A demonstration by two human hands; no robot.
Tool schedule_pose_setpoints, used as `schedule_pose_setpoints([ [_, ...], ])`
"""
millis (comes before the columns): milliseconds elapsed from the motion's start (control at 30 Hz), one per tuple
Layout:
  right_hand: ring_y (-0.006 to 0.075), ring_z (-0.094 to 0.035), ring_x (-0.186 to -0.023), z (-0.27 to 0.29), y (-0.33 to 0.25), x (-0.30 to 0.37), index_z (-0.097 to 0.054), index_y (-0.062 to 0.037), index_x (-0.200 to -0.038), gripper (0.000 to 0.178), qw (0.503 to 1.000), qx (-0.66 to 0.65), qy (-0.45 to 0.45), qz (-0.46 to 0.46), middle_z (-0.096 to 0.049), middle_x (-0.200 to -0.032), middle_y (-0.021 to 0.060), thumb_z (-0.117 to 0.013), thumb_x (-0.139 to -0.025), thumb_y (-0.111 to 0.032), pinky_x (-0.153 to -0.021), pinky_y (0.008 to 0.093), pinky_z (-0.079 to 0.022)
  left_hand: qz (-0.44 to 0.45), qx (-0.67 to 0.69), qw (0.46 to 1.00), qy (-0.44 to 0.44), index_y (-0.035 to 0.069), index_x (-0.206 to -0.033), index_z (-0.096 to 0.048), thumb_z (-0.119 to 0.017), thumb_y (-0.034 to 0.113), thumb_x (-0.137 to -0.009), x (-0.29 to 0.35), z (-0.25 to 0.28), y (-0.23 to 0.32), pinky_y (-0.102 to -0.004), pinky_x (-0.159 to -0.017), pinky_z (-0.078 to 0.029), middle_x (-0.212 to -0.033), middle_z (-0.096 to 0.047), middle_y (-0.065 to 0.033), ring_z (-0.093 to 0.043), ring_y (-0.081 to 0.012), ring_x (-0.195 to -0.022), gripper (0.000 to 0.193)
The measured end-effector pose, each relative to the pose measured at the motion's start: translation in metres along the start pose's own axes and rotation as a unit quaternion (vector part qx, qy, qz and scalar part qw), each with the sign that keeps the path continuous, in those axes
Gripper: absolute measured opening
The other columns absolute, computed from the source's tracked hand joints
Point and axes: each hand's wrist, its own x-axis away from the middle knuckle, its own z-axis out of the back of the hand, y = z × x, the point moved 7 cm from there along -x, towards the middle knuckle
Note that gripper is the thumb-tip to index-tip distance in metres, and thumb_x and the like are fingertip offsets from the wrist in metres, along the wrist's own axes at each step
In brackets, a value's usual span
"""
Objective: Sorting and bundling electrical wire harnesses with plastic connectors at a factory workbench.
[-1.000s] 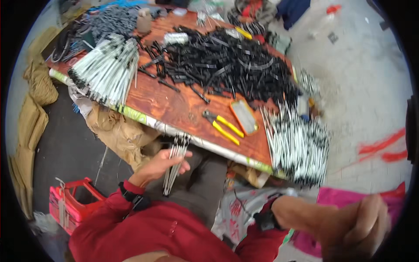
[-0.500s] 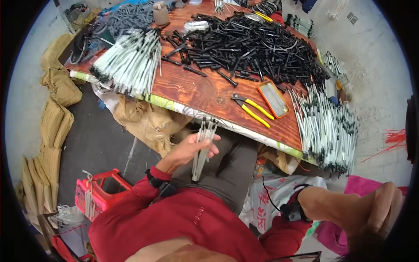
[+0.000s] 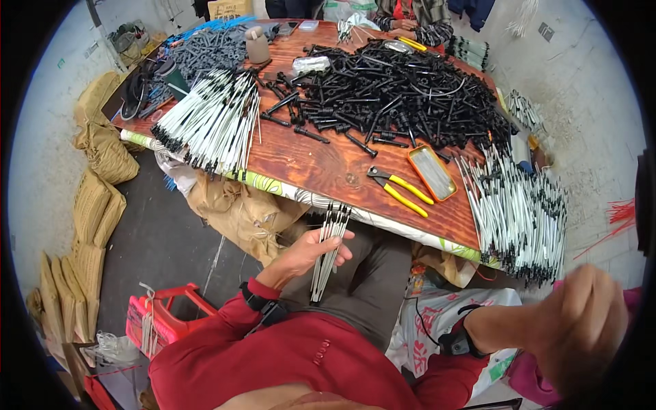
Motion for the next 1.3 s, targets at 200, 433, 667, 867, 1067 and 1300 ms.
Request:
schedule_pose_setpoints([
  [200,0.0079,-0.035,-0.052,0.008,0.009,0.03,-0.043,-0.0121,-0.064,0.026,0.977,0.157,0.077,0.12,-0.04,-0.065,-0.0024,-0.065,-0.075,-0.003,-0.049,0.0255,-0.027,0.004,0.011,1.0,0.006,0.0,-0.13,-0.054,-0.054,0.024,-0.101,0.004,0.004,-0.004,-0.0311,-0.078,-0.055,-0.096,-0.07,-0.0103,-0.067,-0.0153,-0.083,0.037],
  [433,0.0085,-0.029,-0.049,-0.03,0.001,0.031,-0.048,-0.008,-0.085,0.025,0.877,0.47,-0.084,0.06,-0.035,-0.066,-0.0017,-0.07,-0.074,-0.003,-0.05,0.027,-0.024,0.003,0.006,1.0,0.016,0.001,-0.13,-0.054,-0.056,0.027,-0.101,0.004,0.008,-0.004,-0.031,-0.078,-0.056,-0.095,-0.07,-0.0098,-0.067,-0.0149,-0.083,0.039],
  [667,0.0112,-0.031,-0.042,-0.062,0.007,-0.008,-0.059,-0.0175,-0.1,0.013,0.947,0.191,-0.256,-0.007,-0.04,-0.062,-0.0031,-0.061,-0.088,-0.012,-0.04,0.0273,-0.026,-0.011,-0.006,1.0,0.007,0.001,-0.131,-0.054,-0.054,0.027,-0.101,0.004,0.005,0.001,-0.029,-0.079,-0.053,-0.096,-0.07,-0.0085,-0.065,-0.0133,-0.085,0.04],
  [867,0.0108,-0.036,-0.044,-0.048,0.0,0.004,-0.06,-0.0172,-0.096,0.012,0.983,0.083,-0.165,0.02,-0.044,-0.063,-0.0028,-0.064,-0.085,-0.015,-0.04,0.0275,-0.028,-0.005,-0.01,1.0,-0.013,0.0,-0.131,-0.054,-0.053,0.027,-0.102,0.005,-0.002,0.002,-0.0273,-0.08,-0.052,-0.095,-0.07,-0.0078,-0.064,-0.0121,-0.085,0.04],
  [1067,0.0118,-0.042,-0.046,-0.057,-0.009,0.003,-0.062,-0.0147,-0.094,0.012,0.946,0.014,-0.323,0.017,-0.052,-0.067,-0.0005,-0.066,-0.082,-0.013,-0.043,0.0275,-0.034,0.0,-0.058,0.998,-0.03,-0.001,-0.129,-0.055,-0.054,0.026,-0.101,0.006,-0.014,0.002,-0.0288,-0.082,-0.052,-0.098,-0.07,-0.0096,-0.065,-0.0138,-0.086,0.038],
  [1300,0.0131,-0.047,-0.048,-0.04,-0.025,0.028,-0.065,-0.014,-0.103,0.028,0.971,0.054,-0.228,0.035,-0.055,-0.069,0.002,-0.069,-0.076,-0.008,-0.045,0.03,-0.038,0.022,-0.049,0.998,-0.032,-0.001,-0.127,-0.056,-0.054,0.025,-0.101,0.01,-0.021,-0.006,-0.0285,-0.081,-0.052,-0.098,-0.07,-0.0096,-0.066,-0.0138,-0.086,0.036],
])
